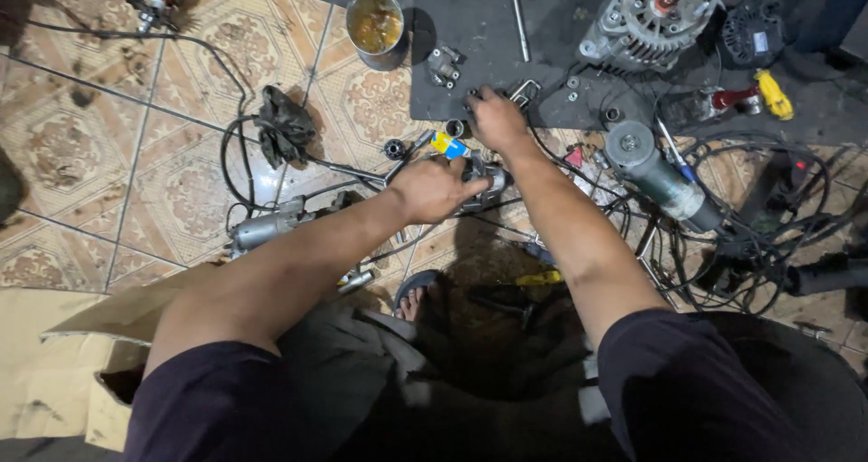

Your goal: Assembling the internal and external components of a vehicle starter motor on a workshop floor.

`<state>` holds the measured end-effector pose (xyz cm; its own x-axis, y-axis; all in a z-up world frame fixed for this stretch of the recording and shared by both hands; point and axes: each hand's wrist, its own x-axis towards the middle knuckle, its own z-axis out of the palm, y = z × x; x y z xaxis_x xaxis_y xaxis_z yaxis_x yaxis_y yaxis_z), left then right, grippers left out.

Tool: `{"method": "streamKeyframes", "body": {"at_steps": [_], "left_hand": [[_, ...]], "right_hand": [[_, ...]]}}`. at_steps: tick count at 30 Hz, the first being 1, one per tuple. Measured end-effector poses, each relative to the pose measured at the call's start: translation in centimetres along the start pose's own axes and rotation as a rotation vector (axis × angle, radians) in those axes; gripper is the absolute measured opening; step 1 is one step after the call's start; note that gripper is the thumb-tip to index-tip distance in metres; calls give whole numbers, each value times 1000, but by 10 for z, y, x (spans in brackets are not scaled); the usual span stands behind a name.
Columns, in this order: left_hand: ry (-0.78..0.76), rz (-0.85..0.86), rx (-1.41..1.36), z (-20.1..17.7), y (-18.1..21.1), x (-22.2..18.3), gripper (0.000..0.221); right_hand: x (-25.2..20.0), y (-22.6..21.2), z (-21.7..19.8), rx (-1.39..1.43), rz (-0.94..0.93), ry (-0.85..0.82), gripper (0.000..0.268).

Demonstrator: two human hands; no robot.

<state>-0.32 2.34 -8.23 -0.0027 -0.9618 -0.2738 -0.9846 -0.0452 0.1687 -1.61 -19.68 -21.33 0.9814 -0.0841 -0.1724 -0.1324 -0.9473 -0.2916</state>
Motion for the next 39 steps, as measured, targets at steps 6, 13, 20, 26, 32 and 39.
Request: {"method": "streamKeyframes", "body": {"at_steps": [6, 13, 20, 26, 32, 39], "left_hand": [[-5, -263, -266, -42, 17, -2, 62], [-86, -66, -96, -19, -6, 2, 53], [-102, -23, -101, 21, -21, 10, 62], [-86, -53, -87, 74, -39, 24, 66], [-34, -166, -169, -14, 4, -1, 63], [3, -222, -211, -10, 8, 0, 58]], "right_hand": [[24, 7, 7, 278, 226, -1, 33], [38, 28, -18, 1633, 823, 266, 19], [-15, 22, -144, 1026, 433, -21, 43], [-127, -26, -198, 669, 504, -291, 50], [-162, -27, -125, 1227, 422, -234, 32], [-131, -35, -49, 1326, 401, 40, 26]]}}
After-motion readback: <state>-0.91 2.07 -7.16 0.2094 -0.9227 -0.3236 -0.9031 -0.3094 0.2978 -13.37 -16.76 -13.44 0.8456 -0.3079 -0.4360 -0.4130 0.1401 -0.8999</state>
